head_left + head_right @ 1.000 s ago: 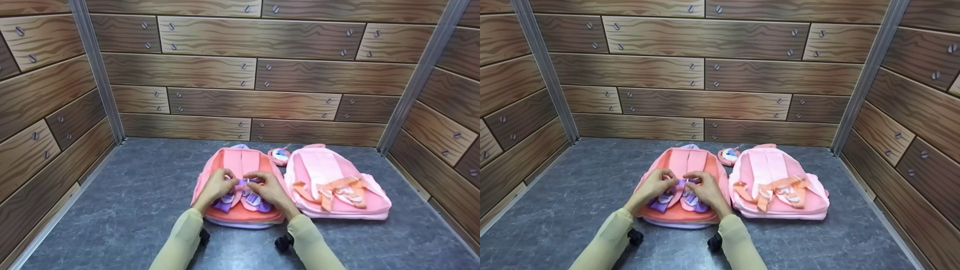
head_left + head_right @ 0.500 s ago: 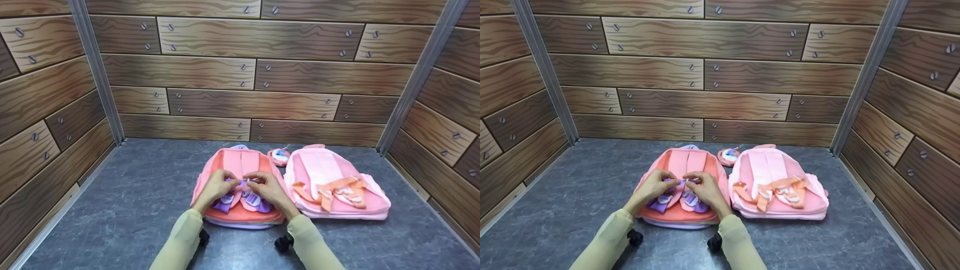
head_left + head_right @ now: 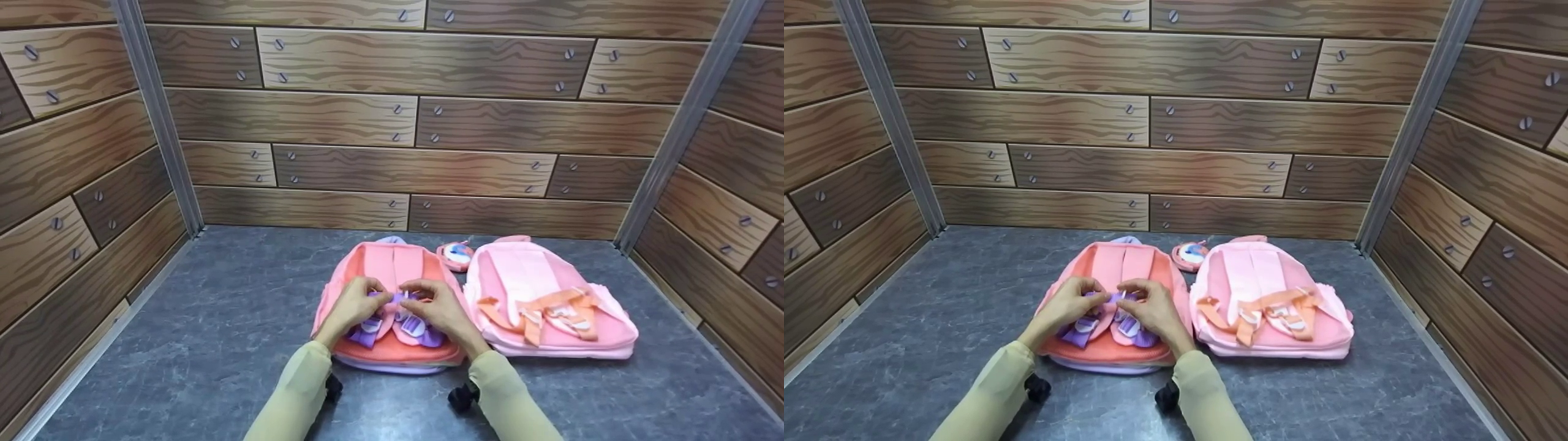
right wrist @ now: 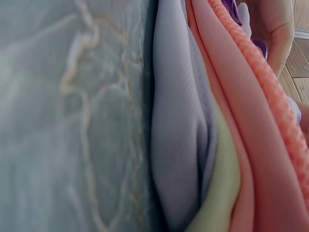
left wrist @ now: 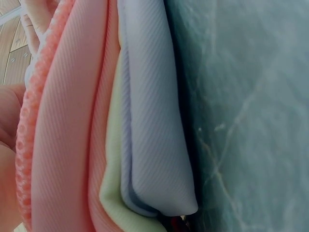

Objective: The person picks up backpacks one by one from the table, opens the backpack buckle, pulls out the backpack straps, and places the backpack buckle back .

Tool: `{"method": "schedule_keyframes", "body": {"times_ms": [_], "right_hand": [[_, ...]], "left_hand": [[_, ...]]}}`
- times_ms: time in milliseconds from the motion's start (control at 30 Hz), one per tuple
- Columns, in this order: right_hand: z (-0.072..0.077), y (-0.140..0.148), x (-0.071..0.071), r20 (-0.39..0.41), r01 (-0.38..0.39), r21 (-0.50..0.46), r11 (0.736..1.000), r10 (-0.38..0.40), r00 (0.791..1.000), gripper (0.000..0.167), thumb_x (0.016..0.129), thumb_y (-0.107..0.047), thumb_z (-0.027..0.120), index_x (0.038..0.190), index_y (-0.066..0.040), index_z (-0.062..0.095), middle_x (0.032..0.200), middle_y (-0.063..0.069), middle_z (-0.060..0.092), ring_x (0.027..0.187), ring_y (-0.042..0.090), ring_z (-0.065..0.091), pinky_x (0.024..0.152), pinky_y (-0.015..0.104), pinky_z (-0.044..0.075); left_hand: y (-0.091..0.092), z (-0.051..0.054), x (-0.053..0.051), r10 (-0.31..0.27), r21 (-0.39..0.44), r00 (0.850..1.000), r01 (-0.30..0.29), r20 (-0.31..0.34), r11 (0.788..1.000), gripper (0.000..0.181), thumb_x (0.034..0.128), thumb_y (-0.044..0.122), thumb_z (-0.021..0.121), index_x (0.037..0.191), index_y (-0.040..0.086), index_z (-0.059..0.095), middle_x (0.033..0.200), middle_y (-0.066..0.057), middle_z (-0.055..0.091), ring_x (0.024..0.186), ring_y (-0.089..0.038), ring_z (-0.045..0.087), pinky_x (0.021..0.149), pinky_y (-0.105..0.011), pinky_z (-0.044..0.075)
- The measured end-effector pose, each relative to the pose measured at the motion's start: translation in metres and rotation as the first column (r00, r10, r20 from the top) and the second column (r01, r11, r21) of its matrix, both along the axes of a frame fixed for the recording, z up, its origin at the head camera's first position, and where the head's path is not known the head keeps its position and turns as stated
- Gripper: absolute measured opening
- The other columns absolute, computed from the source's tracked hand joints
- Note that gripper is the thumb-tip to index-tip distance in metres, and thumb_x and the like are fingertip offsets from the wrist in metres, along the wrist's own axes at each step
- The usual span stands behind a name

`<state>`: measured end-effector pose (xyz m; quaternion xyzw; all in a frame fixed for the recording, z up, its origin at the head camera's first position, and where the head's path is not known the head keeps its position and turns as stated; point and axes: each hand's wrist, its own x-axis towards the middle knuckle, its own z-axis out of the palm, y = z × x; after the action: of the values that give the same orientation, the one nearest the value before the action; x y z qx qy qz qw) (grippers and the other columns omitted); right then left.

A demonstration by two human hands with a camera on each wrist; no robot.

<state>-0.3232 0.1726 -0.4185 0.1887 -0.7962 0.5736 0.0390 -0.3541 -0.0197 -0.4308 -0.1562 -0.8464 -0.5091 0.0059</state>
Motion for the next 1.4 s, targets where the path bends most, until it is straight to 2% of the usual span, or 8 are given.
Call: {"method": "schedule_keyframes", "body": {"times_ms": [267,533,733,833,967,1200,1300,1400], "right_hand": [[-0.001,-0.003,-0.004,-0.018,0.042,0.008,0.999,-0.042,0.999,0.033,0.082,0.004,0.071,0.114,0.012,0.064,0.113,0.03,0.066,0.104,0.04,0.063,0.086,0.033,0.052],[-0.023,0.002,-0.026,0.026,0.067,0.013,0.998,-0.068,0.997,0.037,0.083,-0.001,0.073,0.119,0.004,0.067,0.117,0.022,0.068,0.094,0.024,0.067,0.076,0.025,0.053],[-0.018,0.01,-0.029,0.039,0.097,0.012,0.995,-0.097,0.995,0.035,0.083,0.0,0.072,0.118,0.0,0.069,0.118,0.02,0.068,0.09,0.019,0.068,0.073,0.027,0.056],[-0.013,0.016,-0.03,0.058,0.1,0.011,0.995,-0.101,0.993,0.035,0.084,-0.001,0.072,0.118,-0.001,0.069,0.119,0.02,0.068,0.095,0.02,0.067,0.077,0.028,0.055],[-0.009,0.031,-0.032,0.021,0.097,0.069,0.993,-0.098,0.995,0.035,0.084,-0.003,0.072,0.118,-0.001,0.069,0.121,0.019,0.067,0.102,0.026,0.066,0.084,0.029,0.053],[-0.003,0.06,-0.037,0.039,0.062,0.204,0.977,-0.071,0.997,0.034,0.085,0.0,0.069,0.119,0.002,0.067,0.12,0.021,0.067,0.108,0.031,0.063,0.083,0.026,0.053],[-0.003,0.067,-0.041,0.018,0.026,0.234,0.972,-0.031,0.999,0.034,0.085,0.0,0.068,0.118,0.006,0.066,0.118,0.025,0.066,0.103,0.03,0.064,0.078,0.023,0.052],[-0.003,0.07,-0.045,0.02,0.01,0.258,0.966,-0.016,1.0,0.034,0.084,-0.002,0.069,0.117,0.006,0.067,0.115,0.025,0.067,0.095,0.023,0.063,0.072,0.021,0.05]], "left_hand": [[-0.002,0.001,0.0,0.004,0.019,1.0,-0.004,0.018,1.0,0.014,0.0899,0.019,0.067,0.08,0.009,0.066,0.065,-0.004,0.065,0.055,-0.007,0.053,0.05,-0.021,0.042],[-0.004,0.002,0.0,0.01,-0.011,1.0,-0.01,-0.01,1.0,0.013,0.0898,0.022,0.068,0.085,0.01,0.067,0.07,-0.003,0.065,0.057,-0.007,0.054,0.051,-0.021,0.043],[-0.005,0.002,-0.002,-0.01,-0.003,0.998,0.01,-0.058,1.0,0.017,0.0912,0.026,0.067,0.093,0.009,0.069,0.08,-0.001,0.065,0.067,-0.009,0.056,0.06,-0.023,0.046],[-0.004,0.003,-0.004,-0.008,0.011,0.997,0.009,-0.08,1.0,0.018,0.0927,0.028,0.066,0.096,0.01,0.07,0.086,-0.001,0.065,0.073,-0.009,0.056,0.066,-0.025,0.046],[-0.001,0.005,-0.006,-0.008,0.051,0.996,0.012,-0.085,0.999,0.025,0.0962,0.032,0.061,0.1,0.01,0.072,0.087,0.001,0.066,0.077,-0.009,0.055,0.071,-0.026,0.046],[0.001,0.002,-0.007,-0.035,0.123,0.999,0.04,-0.041,0.992,0.038,0.1012,0.032,0.053,0.102,-0.002,0.068,0.088,-0.017,0.067,0.077,-0.023,0.063,0.065,-0.024,0.048],[0.0,0.0,-0.007,-0.039,0.136,0.999,0.043,-0.033,0.99,0.036,0.1016,0.029,0.052,0.103,-0.004,0.068,0.091,-0.021,0.068,0.084,-0.03,0.066,0.071,-0.026,0.051],[0.0,-0.001,-0.007,-0.037,0.126,0.999,0.041,-0.029,0.991,0.035,0.1013,0.028,0.053,0.104,-0.003,0.069,0.091,-0.019,0.069,0.086,-0.03,0.067,0.074,-0.027,0.051]]}}
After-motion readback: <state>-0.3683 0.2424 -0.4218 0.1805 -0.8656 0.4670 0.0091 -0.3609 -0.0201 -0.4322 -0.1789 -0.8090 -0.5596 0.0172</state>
